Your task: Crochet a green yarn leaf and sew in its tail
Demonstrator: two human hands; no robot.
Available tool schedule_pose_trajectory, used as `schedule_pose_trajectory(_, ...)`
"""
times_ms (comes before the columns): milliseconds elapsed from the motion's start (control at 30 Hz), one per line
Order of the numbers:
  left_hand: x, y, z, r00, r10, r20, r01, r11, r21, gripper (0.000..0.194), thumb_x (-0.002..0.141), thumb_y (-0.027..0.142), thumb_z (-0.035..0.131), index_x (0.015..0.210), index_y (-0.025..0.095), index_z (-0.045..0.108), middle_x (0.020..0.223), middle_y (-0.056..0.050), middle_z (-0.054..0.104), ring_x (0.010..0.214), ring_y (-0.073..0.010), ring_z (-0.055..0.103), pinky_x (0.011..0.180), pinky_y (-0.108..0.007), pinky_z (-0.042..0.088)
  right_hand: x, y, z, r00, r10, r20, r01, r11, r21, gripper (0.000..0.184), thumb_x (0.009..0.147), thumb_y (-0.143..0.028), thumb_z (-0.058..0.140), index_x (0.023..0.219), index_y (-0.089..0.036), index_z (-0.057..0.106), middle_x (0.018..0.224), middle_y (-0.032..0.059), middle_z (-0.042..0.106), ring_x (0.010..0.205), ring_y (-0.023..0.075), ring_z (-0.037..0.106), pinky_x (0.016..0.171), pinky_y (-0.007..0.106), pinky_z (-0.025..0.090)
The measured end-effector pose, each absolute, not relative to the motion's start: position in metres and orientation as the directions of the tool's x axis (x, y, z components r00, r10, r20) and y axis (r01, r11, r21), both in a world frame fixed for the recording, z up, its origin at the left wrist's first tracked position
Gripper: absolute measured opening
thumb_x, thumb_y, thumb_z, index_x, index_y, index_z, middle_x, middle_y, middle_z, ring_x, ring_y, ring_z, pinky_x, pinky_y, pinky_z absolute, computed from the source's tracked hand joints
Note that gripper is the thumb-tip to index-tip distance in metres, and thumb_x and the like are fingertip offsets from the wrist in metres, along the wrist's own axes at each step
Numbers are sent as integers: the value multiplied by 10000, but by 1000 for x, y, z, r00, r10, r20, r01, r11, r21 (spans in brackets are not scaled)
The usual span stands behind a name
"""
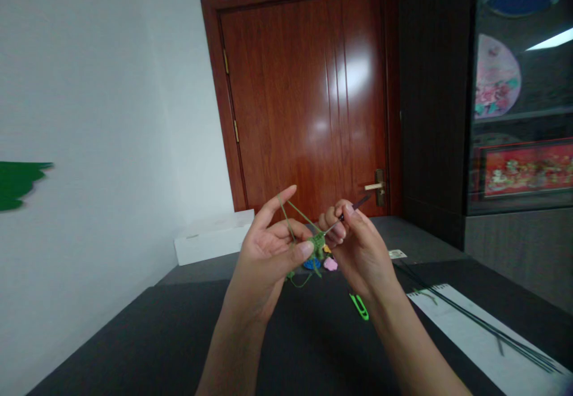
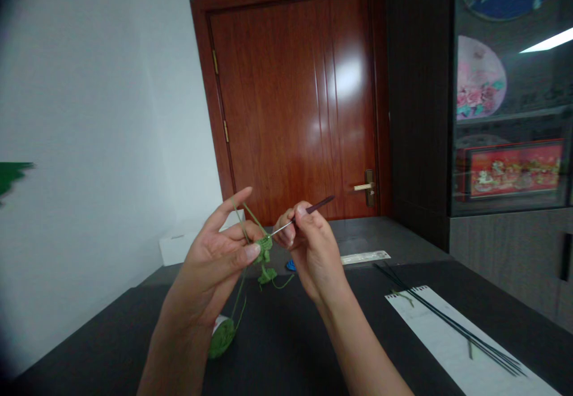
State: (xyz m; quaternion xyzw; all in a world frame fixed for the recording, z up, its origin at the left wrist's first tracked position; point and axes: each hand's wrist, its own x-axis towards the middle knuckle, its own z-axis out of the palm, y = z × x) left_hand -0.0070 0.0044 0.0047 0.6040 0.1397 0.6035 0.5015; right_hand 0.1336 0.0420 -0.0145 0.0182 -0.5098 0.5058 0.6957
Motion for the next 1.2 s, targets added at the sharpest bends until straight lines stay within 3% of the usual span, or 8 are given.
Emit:
schedule_pose_trajectory(100, 0, 0, 4, 163, 761, 628, -376, -540, 753, 852, 754, 105, 829, 1508, 242, 457, 787, 4, 680, 752, -135, 625, 723, -237, 517, 131, 45, -17, 52, 592, 804, -585, 671, -456, 261, 929, -356, 670, 777, -230, 498, 664, -44, 521, 603, 127, 485, 594, 273, 412)
schedule_pose_trajectory(200, 6, -4, 4, 118, 760, 639, -367, -565, 739, 866, 767, 79, 811, 1529, 237, 430, 771, 12, 667, 718, -116, 594, 693, -213, 499, 136, 46, -22, 250, 187, 950, -60, 982, -178, 124, 889, -180, 709, 867, -247, 607, 789, -13, 640, 745, 162, 610, 691, 322, 485)
schedule_pose_trajectory(267, 6, -5, 4, 140, 792, 595, -415, -498, 761, 881, 740, 59, 820, 1521, 190, 434, 768, 8, 659, 711, -117, 589, 689, -217, 497, 140, 46, -24, 191, -142, 971, 300, 950, 80, 200, 853, -74, 710, 911, -263, 682, 845, 3, 693, 790, 177, 634, 729, 352, 498)
schedule_pose_trajectory(333, 4, -4, 4, 234, 832, 503, -491, -345, 800, 840, 726, 67, 822, 1486, 122, 467, 810, -24, 665, 735, -128, 604, 696, -226, 499, 139, 45, -25, 178, -259, 949, 353, 917, 184, 238, 851, -56, 703, 951, -272, 707, 855, 7, 707, 785, 183, 642, 735, 370, 506)
schedule_pose_trajectory(500, -6, 3, 4, 406, 790, 459, -594, -154, 790, 835, 738, 39, 781, 1503, 99, 451, 865, -64, 673, 739, -136, 608, 656, -214, 474, 129, 42, -22, 394, 281, 875, -354, 925, -137, 74, 970, -260, 626, 899, -244, 640, 710, -16, 568, 670, 156, 561, 647, 321, 454)
schedule_pose_trajectory(667, -8, 7, 5, 377, 761, 528, -563, -265, 783, 745, 783, 32, 748, 1478, 114, 493, 793, -40, 675, 710, -134, 598, 635, -223, 468, 135, 41, -15, 70, 657, 751, -802, 485, -350, 227, 956, -314, 643, 769, -198, 588, 610, -54, 395, 571, 102, 375, 577, 239, 363)
schedule_pose_trajectory(867, -6, 6, 4, 206, 772, 601, -433, -479, 764, 762, 751, 57, 823, 1450, 145, 535, 773, -9, 682, 737, -123, 614, 719, -229, 498, 136, 43, -15, -219, 740, 636, -851, 173, -495, 261, 863, -307, 771, 726, -179, 590, 619, -61, 447, 545, 76, 366, 537, 195, 377)
schedule_pose_trajectory(1200, -7, 11, 1, 200, 761, 617, -390, -516, 763, 838, 738, 96, 854, 1489, 185, 492, 788, -4, 669, 749, -114, 584, 686, -212, 483, 124, 47, -23, 18, 718, 696, -750, 470, -466, 213, 825, -365, 827, 833, -232, 661, 880, -25, 716, 825, 107, 638, 771, 219, 496)
